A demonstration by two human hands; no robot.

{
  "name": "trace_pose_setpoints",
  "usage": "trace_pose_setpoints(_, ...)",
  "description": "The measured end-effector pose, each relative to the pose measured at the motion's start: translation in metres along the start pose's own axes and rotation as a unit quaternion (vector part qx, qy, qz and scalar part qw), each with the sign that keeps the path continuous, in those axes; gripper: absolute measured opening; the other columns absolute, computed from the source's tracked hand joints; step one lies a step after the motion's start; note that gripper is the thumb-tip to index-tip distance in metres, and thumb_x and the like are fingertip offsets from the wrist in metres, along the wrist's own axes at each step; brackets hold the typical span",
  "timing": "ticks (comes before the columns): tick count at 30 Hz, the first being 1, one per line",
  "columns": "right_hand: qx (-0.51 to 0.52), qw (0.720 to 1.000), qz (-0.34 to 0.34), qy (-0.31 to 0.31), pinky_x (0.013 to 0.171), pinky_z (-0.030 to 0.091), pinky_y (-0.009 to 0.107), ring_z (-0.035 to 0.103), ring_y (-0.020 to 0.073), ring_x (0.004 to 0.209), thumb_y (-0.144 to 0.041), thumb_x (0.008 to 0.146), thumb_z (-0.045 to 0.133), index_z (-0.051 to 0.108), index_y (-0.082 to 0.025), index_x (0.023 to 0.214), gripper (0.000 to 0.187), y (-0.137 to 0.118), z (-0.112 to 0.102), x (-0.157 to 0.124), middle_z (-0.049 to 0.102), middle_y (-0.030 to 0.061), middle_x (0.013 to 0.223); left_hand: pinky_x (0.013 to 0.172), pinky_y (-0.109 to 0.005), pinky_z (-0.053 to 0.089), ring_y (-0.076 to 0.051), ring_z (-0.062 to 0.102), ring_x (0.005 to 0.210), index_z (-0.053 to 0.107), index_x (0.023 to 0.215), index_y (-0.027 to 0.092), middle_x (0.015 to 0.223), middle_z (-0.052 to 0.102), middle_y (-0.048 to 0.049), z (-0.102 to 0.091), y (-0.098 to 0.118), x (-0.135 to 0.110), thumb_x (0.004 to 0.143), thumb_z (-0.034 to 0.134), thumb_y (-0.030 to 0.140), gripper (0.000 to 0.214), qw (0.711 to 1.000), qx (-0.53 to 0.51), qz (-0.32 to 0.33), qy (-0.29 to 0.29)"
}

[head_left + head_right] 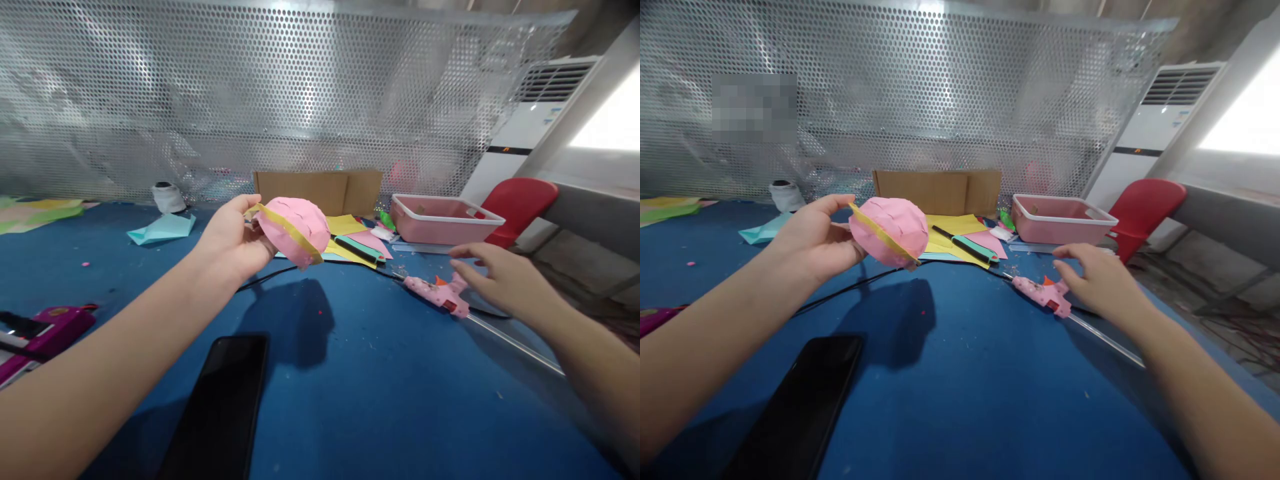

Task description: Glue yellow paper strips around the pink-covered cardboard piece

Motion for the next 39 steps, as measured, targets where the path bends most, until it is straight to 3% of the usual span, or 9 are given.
trace_pose_setpoints(3,0.041,0.989,-0.141,0.035,0.074,0.048,0.041,0.065,0.0268,0.086,-0.041,0.086,0.051,0.064,-0.022,0.094,0.024,-0.044,0.011,-0.022,0.071,0.0094,0.095,0.049,-0.019,0.051,-0.009,0.048,0.049,0.046,0.094,0.014,0.066,0.044,0.0012,0.002,-0.001,-0.003,0.089,0.047,0.012,0.006,1.000,0.018,0.018,0.010)
trace_pose_setpoints(5,0.093,0.970,-0.225,0.020,0.078,0.049,0.039,0.065,0.0234,0.088,-0.038,0.091,0.047,0.062,-0.022,0.095,0.022,-0.074,0.021,-0.038,0.071,0.0076,0.093,0.050,-0.020,0.053,-0.010,0.051,0.050,0.046,0.094,0.013,0.067,0.047,0.0000,0.004,-0.003,-0.006,0.090,0.045,0.012,0.004,1.000,0.017,0.005,0.000)
trace_pose_setpoints(7,0.139,0.957,-0.255,-0.004,0.080,0.050,0.036,0.065,0.0203,0.088,-0.032,0.092,0.048,0.062,-0.021,0.096,0.018,-0.094,0.028,-0.050,0.070,0.0061,0.093,0.051,-0.021,0.054,-0.012,0.055,0.053,0.045,0.096,0.012,0.069,0.049,-0.0017,0.006,-0.004,-0.010,0.091,0.045,0.012,0.005,1.000,0.019,-0.007,-0.003)
trace_pose_setpoints(12,0.205,0.947,-0.247,-0.012,0.071,0.051,0.027,0.065,0.0141,0.077,-0.027,0.091,0.051,0.062,-0.020,0.090,0.013,-0.113,0.028,-0.062,0.070,0.0022,0.083,0.050,-0.019,0.055,-0.012,0.058,0.054,0.044,0.100,0.012,0.072,0.053,-0.0025,0.021,0.002,-0.023,0.092,0.045,0.014,0.009,0.999,0.017,-0.029,-0.012)
trace_pose_setpoints(16,0.210,0.947,-0.245,0.005,0.065,0.049,0.021,0.064,0.0103,0.069,-0.032,0.092,0.050,0.062,-0.020,0.088,0.017,-0.124,0.018,-0.050,0.069,-0.0011,0.077,0.048,-0.018,0.054,-0.011,0.059,0.054,0.044,0.106,0.012,0.074,0.054,-0.0031,0.042,0.003,-0.027,0.093,0.043,0.015,0.013,0.998,0.009,-0.054,-0.015)
trace_pose_setpoints(24,0.165,0.944,-0.274,0.080,0.067,0.039,0.030,0.057,0.0168,0.071,-0.036,0.092,0.044,0.059,-0.018,0.080,0.026,-0.150,0.001,-0.004,0.065,0.0067,0.077,0.047,-0.018,0.055,-0.013,0.061,0.054,0.047,0.109,0.013,0.070,0.054,-0.0023,0.075,-0.001,-0.027,0.088,0.051,0.011,0.021,0.998,-0.028,-0.043,-0.039)
trace_pose_setpoints(28,0.159,0.944,-0.276,0.087,0.063,0.034,0.029,0.051,0.0143,0.064,-0.031,0.093,0.037,0.051,-0.020,0.070,0.030,-0.154,-0.001,0.004,0.061,0.0047,0.070,0.049,-0.018,0.057,-0.013,0.063,0.055,0.051,0.111,0.014,0.070,0.058,-0.0040,0.076,0.000,-0.023,0.090,0.049,0.011,0.021,0.996,-0.046,-0.045,-0.058)
trace_pose_setpoints(34,0.163,0.952,-0.248,0.076,0.058,0.031,0.027,0.046,0.0131,0.059,-0.028,0.092,0.038,0.048,-0.021,0.066,0.029,-0.149,0.001,0.007,0.057,0.0023,0.064,0.055,-0.023,0.061,-0.018,0.069,0.061,0.049,0.121,0.006,0.071,0.065,-0.0101,0.066,-0.002,-0.014,0.093,0.026,0.006,0.036,0.996,-0.029,-0.031,-0.076)
trace_pose_setpoints(39,0.179,0.958,-0.223,0.035,0.056,0.034,0.026,0.050,0.0132,0.058,-0.026,0.085,0.048,0.057,-0.019,0.067,0.021,-0.136,0.009,0.015,0.060,0.0017,0.063,0.066,-0.025,0.062,-0.018,0.071,0.068,0.055,0.112,0.006,0.074,0.068,-0.0103,0.063,-0.009,-0.029,0.090,0.034,0.000,0.031,0.989,0.038,0.018,-0.139)
Point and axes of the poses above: each hand's wrist, its own x-axis towards the middle knuckle, its own z-axis out of the palm, y = z × x, the point moved 2 cm from there along x, towards the middle knuckle
